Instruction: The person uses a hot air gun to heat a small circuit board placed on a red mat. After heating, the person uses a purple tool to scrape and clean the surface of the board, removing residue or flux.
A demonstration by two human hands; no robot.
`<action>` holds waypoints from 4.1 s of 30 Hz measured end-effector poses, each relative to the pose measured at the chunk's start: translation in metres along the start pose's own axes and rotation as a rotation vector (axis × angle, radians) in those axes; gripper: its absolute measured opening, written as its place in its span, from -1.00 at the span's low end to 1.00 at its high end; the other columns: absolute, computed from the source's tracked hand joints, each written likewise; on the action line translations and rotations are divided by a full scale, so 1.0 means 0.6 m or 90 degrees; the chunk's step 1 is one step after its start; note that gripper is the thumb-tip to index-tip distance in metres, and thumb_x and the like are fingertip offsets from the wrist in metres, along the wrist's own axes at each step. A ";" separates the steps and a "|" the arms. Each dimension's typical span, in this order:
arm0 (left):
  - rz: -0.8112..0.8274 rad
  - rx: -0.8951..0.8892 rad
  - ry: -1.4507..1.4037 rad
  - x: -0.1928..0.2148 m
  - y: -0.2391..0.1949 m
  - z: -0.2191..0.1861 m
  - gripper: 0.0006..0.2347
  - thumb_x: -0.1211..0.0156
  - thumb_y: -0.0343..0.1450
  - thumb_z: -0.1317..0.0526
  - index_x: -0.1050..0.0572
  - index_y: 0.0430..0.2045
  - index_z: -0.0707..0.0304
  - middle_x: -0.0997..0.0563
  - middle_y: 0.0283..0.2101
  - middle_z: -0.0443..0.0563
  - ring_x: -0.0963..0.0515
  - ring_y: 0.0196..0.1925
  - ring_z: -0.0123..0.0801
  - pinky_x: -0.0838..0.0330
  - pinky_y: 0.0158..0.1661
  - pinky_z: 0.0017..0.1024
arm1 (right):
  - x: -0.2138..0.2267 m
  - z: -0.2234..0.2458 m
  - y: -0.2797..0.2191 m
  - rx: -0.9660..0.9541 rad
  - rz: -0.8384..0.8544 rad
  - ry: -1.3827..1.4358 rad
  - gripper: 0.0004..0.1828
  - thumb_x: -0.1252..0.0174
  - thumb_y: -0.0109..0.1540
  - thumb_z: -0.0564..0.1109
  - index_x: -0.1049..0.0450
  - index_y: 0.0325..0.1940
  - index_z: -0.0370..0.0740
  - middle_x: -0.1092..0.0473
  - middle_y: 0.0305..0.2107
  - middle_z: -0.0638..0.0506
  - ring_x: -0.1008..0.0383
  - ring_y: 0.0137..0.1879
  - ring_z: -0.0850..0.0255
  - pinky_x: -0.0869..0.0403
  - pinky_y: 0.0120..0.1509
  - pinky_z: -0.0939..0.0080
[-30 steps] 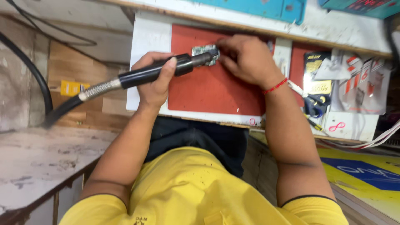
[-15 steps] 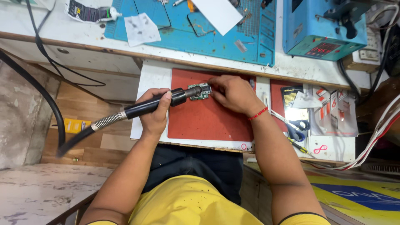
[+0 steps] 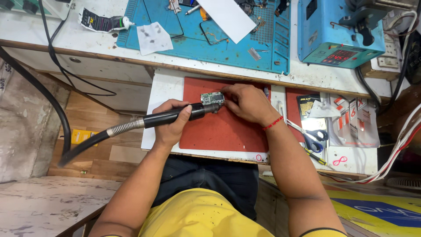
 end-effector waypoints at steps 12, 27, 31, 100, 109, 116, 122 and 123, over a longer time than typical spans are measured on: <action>0.015 -0.028 -0.050 0.003 0.005 -0.007 -0.82 -0.32 0.47 0.19 -0.58 -0.30 0.38 -0.66 -0.34 -0.08 -0.59 -0.28 -0.53 -0.47 -0.18 -0.56 | 0.034 0.026 -0.022 0.055 -0.159 0.003 -0.69 -0.31 0.23 -0.13 -0.56 0.06 -0.16 -0.45 -0.34 -0.08 -0.50 -0.22 -0.04 -0.48 -0.13 0.01; -0.037 -0.024 -0.050 0.014 -0.004 -0.009 -0.81 -0.31 0.50 0.19 -0.57 -0.29 0.40 -0.60 -0.36 -0.10 -0.52 -0.29 -0.54 -0.40 -0.19 -0.55 | -0.004 -0.007 -0.005 0.061 -0.029 0.033 -0.72 -0.27 0.27 -0.15 -0.55 0.06 -0.23 -0.50 -0.31 -0.18 -0.52 -0.23 -0.14 -0.48 -0.16 -0.04; 0.001 -0.026 -0.064 0.013 -0.001 -0.006 -0.80 -0.32 0.50 0.19 -0.56 -0.28 0.42 -0.59 -0.32 -0.09 -0.51 -0.27 -0.53 -0.40 -0.16 -0.54 | -0.002 -0.014 -0.003 0.042 -0.021 0.029 -0.75 -0.28 0.30 -0.16 -0.57 0.06 -0.23 -0.49 -0.34 -0.18 -0.50 -0.28 -0.11 -0.46 -0.19 -0.02; -0.032 -0.038 -0.047 0.013 0.001 -0.008 -0.81 -0.33 0.49 0.20 -0.58 -0.25 0.41 -0.63 -0.29 -0.05 -0.57 -0.22 -0.51 -0.46 -0.10 -0.53 | -0.003 -0.005 -0.001 0.018 -0.005 -0.004 -0.65 -0.33 0.17 -0.10 -0.56 0.03 -0.17 -0.47 -0.43 -0.10 -0.48 -0.31 -0.07 -0.44 -0.24 -0.04; -0.041 -0.048 -0.066 0.010 0.003 -0.011 -0.78 -0.33 0.51 0.17 -0.56 -0.22 0.41 -0.66 -0.26 -0.03 -0.60 -0.20 -0.49 -0.49 -0.08 -0.52 | -0.001 -0.003 -0.005 0.040 -0.003 -0.007 -0.67 -0.36 0.20 -0.12 -0.57 0.04 -0.18 -0.44 -0.43 -0.07 -0.47 -0.33 -0.02 -0.43 -0.25 0.01; -0.064 -0.067 0.010 0.008 -0.002 -0.006 -0.79 -0.34 0.52 0.18 -0.59 -0.21 0.41 -0.64 -0.30 -0.05 -0.58 -0.24 -0.53 -0.48 -0.13 -0.53 | -0.002 -0.006 -0.007 0.026 0.004 -0.001 -0.68 -0.37 0.22 -0.12 -0.57 0.05 -0.18 -0.41 -0.46 -0.06 -0.44 -0.35 0.00 -0.41 -0.27 0.02; -0.043 -0.008 -0.019 0.012 0.000 -0.007 -0.80 -0.35 0.48 0.18 -0.60 -0.25 0.40 -0.63 -0.36 -0.06 -0.56 -0.32 -0.54 -0.44 -0.21 -0.55 | -0.002 -0.005 -0.007 0.028 0.007 -0.007 -0.67 -0.39 0.22 -0.14 -0.58 0.06 -0.18 -0.39 -0.48 -0.06 -0.43 -0.37 0.01 -0.40 -0.28 0.02; -0.045 -0.017 -0.023 0.014 0.000 -0.008 -0.81 -0.34 0.49 0.18 -0.60 -0.25 0.40 -0.63 -0.35 -0.06 -0.56 -0.31 -0.53 -0.45 -0.19 -0.55 | -0.003 -0.005 -0.007 0.036 0.007 -0.007 -0.67 -0.38 0.22 -0.14 -0.57 0.07 -0.18 -0.40 -0.47 -0.05 -0.43 -0.36 0.01 -0.40 -0.27 0.03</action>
Point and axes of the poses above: each hand's wrist, its own y-axis towards the middle knuckle, its own x-axis out of the back of the hand, z = x × y, the point moved 3 cm from there along y, towards the middle knuckle
